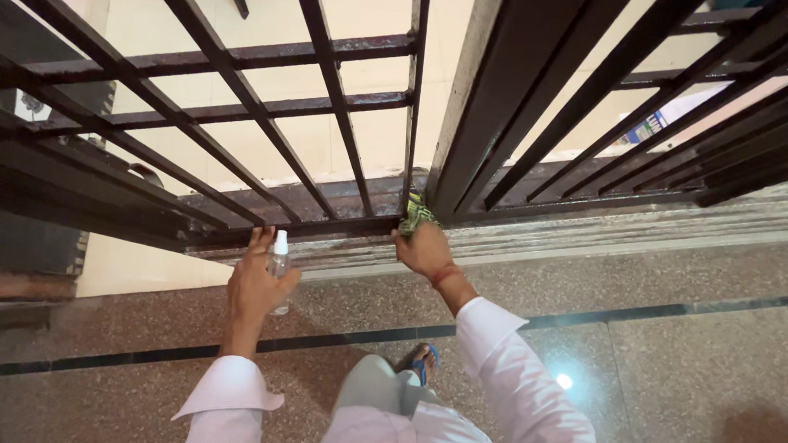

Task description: The person cleans a dark metal gate using a patterned cloth and a spray bottle. They wipe the horizontal and vertical bars of the gate, periodically spraying the cloth with liquid to maintain moisture while scrubbing the surface.

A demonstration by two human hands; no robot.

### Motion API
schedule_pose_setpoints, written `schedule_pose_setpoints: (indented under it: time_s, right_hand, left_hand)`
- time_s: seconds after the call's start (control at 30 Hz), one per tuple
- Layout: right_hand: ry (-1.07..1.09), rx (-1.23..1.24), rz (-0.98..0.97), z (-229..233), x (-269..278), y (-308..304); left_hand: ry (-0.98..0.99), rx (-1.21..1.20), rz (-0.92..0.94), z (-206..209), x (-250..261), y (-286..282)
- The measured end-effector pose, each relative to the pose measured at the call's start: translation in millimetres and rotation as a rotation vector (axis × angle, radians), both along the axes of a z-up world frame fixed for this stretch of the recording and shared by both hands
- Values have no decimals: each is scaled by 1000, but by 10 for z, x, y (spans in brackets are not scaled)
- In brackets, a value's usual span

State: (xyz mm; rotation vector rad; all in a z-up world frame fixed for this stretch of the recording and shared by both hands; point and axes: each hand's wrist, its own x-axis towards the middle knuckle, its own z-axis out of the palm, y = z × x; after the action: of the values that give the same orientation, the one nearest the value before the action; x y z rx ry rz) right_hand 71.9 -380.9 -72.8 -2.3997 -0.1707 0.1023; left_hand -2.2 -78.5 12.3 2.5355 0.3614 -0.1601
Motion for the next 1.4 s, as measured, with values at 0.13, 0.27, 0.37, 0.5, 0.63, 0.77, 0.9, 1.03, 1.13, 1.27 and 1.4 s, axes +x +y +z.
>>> schedule_pose_setpoints:
  time_s: [0.13,0.27,0.37,0.5,0.63,0.77,0.9,1.03,1.13,1.27,1.4]
  right_hand:
    - [-84,26,-88,-133,-75,37]
    - [-101,-53,-113,-58,-368,36]
    - [-147,-73,-137,22,-466,13]
    - [-157,-128,-17,44,-272,46]
    - [-293,18,-97,-8,-138,212]
    - [-361,116,-210,-189,-203,341]
    - [-335,166,-275,-200,-259,388]
    - [-224,195,-234,-66,-249,325]
    - [-171,181,-306,-60,-317,410]
    - [-351,-129,-534,97,-579,681]
    - [-484,282,-700,533,-839,1022]
  left_hand:
    - [41,-1,9,66,25,40]
    - [-17,19,-89,25,2,135]
    - [-35,-32,-98,8,-9,180]
    - [-84,-58,-135,-14,-35,256]
    - [-154,-62,-223,-73,-44,387]
    - [-148,-13,-296,-140,-19,490]
    - [-127,-32,-292,-159,-45,543]
    - [-27,-98,-268,-81,-60,602]
    - [-49,-118,-328,-38,-27,661]
    - [21,-191,-300,20,-16,754]
    - [-44,-234,-313,-12,-20,805]
